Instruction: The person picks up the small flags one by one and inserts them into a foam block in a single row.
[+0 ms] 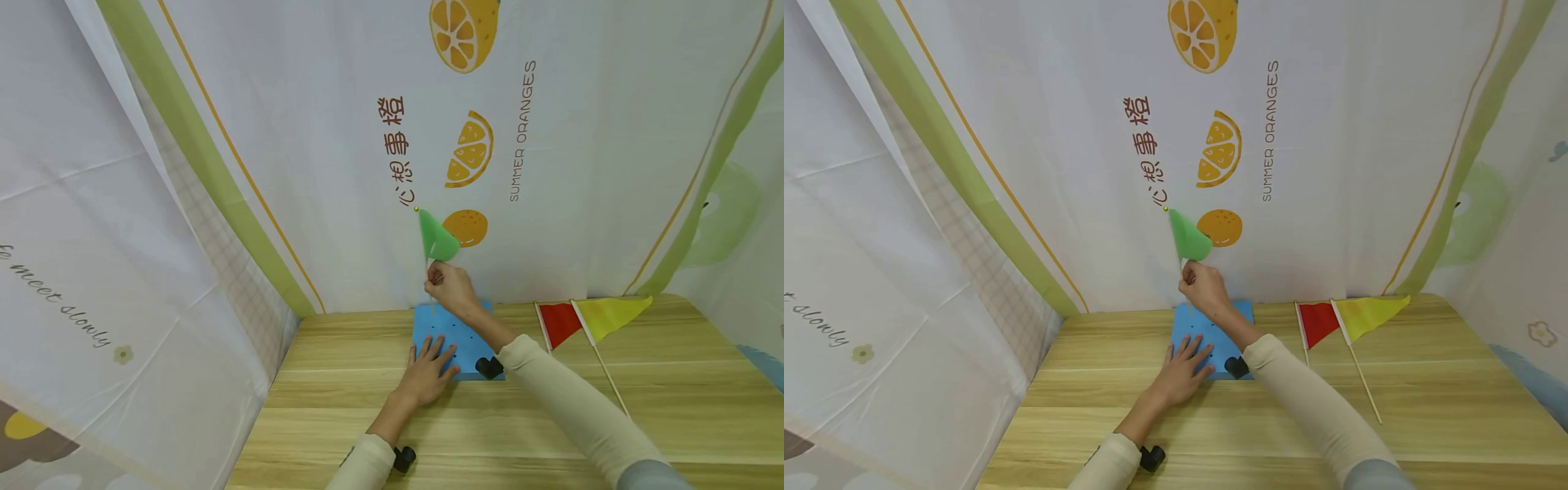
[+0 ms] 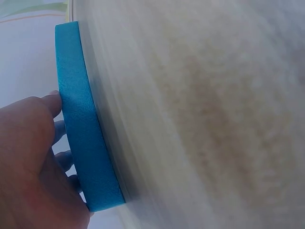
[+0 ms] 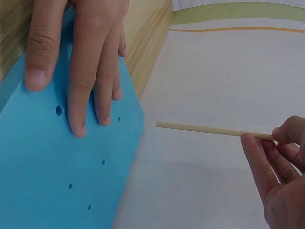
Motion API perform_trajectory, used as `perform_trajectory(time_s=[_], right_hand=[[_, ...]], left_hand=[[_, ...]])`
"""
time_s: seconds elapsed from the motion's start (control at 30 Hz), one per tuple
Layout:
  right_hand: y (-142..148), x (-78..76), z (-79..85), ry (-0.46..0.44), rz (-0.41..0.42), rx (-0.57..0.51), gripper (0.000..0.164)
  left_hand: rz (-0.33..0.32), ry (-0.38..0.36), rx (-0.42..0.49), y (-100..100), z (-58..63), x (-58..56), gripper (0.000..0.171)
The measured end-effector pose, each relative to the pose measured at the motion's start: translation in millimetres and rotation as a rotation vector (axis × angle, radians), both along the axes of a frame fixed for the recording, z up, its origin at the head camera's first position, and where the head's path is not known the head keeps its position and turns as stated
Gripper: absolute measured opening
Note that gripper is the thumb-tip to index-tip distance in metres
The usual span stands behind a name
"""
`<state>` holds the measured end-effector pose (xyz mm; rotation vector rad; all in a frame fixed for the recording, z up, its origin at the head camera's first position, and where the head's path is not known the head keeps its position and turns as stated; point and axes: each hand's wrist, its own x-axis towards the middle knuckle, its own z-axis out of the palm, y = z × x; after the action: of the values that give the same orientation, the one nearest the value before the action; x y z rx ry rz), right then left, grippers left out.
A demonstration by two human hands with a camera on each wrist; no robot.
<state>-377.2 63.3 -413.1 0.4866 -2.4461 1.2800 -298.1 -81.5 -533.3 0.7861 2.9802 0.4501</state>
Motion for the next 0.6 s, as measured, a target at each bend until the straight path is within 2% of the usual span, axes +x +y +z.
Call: perform_trajectory(time_s=[0.6], right_hand=[[-8, -7.8, -22.4, -0.005, -0.040, 0.016, 0.007]], left_hand=[[0.001, 0.027, -0.114, 1, -4.1, -0.4, 0.061]])
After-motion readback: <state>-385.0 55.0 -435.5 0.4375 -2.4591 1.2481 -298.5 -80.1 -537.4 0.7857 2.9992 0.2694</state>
